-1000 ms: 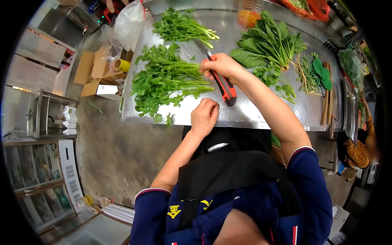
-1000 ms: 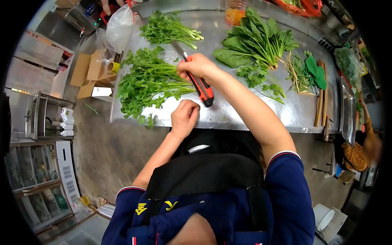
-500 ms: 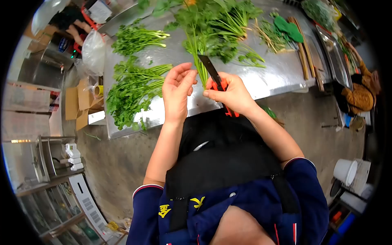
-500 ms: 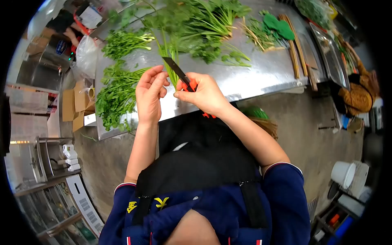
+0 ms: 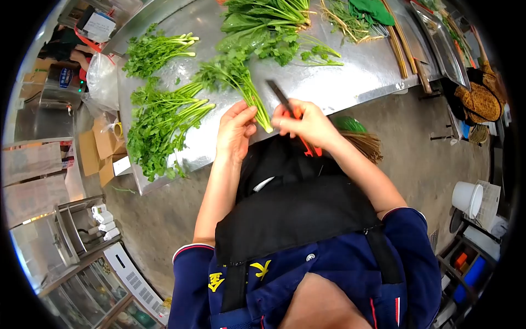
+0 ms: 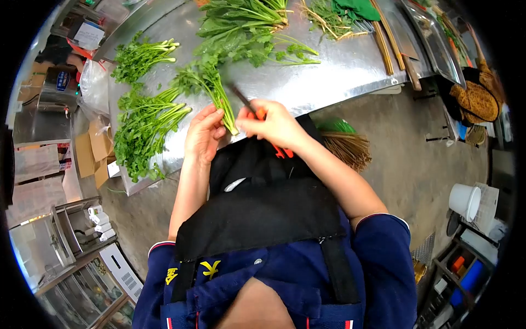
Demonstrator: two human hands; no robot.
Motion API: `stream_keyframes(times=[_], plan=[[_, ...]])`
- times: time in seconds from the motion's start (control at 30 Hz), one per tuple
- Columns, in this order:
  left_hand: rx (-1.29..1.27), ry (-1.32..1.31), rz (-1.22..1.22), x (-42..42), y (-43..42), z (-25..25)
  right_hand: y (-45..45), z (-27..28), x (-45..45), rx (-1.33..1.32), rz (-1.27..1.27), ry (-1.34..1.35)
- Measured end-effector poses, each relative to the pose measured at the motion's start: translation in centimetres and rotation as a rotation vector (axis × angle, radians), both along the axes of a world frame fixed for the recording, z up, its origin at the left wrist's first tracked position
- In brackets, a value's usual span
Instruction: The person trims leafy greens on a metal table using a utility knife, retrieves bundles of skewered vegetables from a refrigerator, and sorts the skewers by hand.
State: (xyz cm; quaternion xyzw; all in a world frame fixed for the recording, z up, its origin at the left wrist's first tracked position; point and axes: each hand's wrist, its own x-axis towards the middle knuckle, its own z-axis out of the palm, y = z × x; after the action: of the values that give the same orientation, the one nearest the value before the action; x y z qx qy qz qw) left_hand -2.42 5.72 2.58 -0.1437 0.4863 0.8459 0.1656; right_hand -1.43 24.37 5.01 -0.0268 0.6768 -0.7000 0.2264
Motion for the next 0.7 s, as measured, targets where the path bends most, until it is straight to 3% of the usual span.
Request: stream_keyframes(times=[0.1, 0.2, 0.47, 0.6, 0.7], plan=[[-0.023, -0.013, 0.024, 0.6, 0.2, -0.6, 0.6, -1.4, -0.6, 0.027, -0.122, -0.068], [-0.056, 0.022, 0.005, 1.3, 0.7, -1.2, -0.1, -1.2, -0.7, 0.139, 0.012, -0.136], [-0.259, 0.08, 0.201, 2.0, 0.8, 0.5, -1.4, -1.7, -1.8, 0.014, 0.076, -0.156], [-0.193, 0.076, 0.027, 2.2, 0.4, 1.2, -2.1, -2.3, -2.5, 0.024, 0.125, -0.113], [-0.176, 0.086, 0.088, 2.0, 0.2, 1.0, -2.6, -2.2, -2.8, 0.034, 0.112, -0.114]])
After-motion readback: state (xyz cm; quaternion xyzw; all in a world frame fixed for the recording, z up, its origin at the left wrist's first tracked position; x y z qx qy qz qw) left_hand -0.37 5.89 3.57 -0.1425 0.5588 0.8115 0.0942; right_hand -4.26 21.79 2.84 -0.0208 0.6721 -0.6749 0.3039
